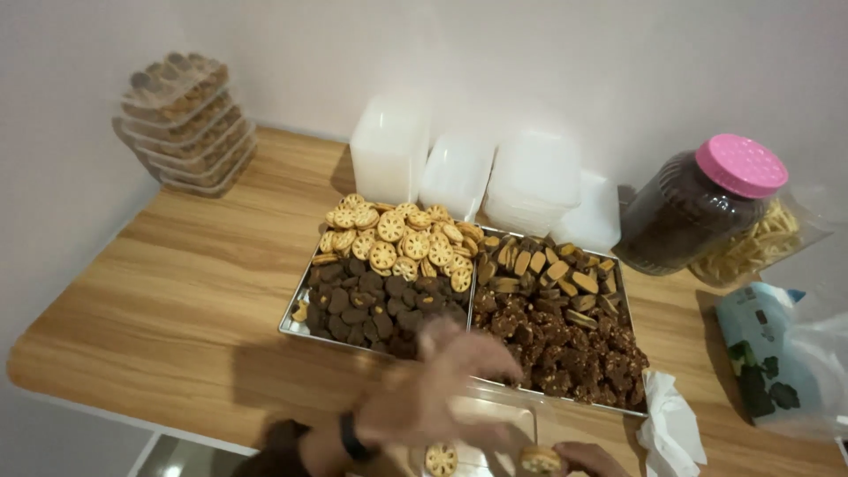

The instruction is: Assembling sandwich cookies by joining two halves and placing the finished cookies into a plastic container.

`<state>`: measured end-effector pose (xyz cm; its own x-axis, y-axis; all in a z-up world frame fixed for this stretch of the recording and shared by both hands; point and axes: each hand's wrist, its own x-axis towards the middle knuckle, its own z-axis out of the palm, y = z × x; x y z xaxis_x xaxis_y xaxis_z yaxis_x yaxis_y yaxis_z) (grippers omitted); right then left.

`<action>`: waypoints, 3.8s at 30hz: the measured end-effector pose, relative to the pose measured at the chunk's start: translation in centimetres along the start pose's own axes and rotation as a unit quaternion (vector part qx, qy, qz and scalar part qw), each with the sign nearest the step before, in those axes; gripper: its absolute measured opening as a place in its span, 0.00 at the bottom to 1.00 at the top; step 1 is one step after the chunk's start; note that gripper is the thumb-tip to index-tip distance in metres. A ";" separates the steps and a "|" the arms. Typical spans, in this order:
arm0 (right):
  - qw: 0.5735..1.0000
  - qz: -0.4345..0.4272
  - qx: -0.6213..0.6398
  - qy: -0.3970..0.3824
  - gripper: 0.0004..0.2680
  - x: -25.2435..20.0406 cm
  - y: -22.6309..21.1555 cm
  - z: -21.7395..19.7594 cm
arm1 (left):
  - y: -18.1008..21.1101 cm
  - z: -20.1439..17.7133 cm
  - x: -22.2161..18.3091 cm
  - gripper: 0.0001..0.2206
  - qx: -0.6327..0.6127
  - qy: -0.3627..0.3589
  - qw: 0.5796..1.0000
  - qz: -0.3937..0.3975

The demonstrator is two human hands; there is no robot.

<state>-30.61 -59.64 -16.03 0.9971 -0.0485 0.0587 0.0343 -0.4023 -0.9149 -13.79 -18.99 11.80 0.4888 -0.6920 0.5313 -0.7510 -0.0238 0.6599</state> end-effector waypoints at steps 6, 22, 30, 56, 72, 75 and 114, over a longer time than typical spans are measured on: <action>0.989 0.042 -0.037 0.136 0.12 3.4 -20.8 4.8 | -11.5 -12.7 -3.6 0.17 0.165 0.468 0.862 -0.105; 0.982 0.004 -0.166 -0.094 0.11 9.7 -27.1 13.0 | -23.5 -15.9 -11.1 0.20 0.345 0.519 0.719 -0.308; 0.975 0.036 -0.191 -0.106 0.10 9.8 -27.3 14.5 | -24.0 -16.3 -11.4 0.21 0.336 0.517 0.726 -0.304; 0.976 -0.047 -0.145 -0.155 0.12 9.4 -28.5 13.6 | -24.4 -16.3 -11.4 0.19 0.340 0.490 0.741 -0.309; 0.798 -0.230 -0.208 0.517 0.10 8.3 -21.0 -2.7 | -25.8 -16.7 -12.5 0.19 0.359 0.492 0.736 -0.297; 0.809 -0.210 -0.038 0.547 0.11 9.4 -17.8 -4.9 | -27.2 -16.8 -13.0 0.16 0.336 0.488 0.770 -0.237; 0.900 -0.202 -0.073 0.380 0.15 8.9 -16.8 -2.5 | -19.4 -15.3 -7.1 0.40 -0.251 0.299 0.841 -0.375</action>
<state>-22.52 -55.63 0.87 0.5696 -0.4602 0.6811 0.3179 -0.6408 -0.6988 4.13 -2.64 3.33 0.9899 -0.1280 -0.0604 0.0760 0.1202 0.9898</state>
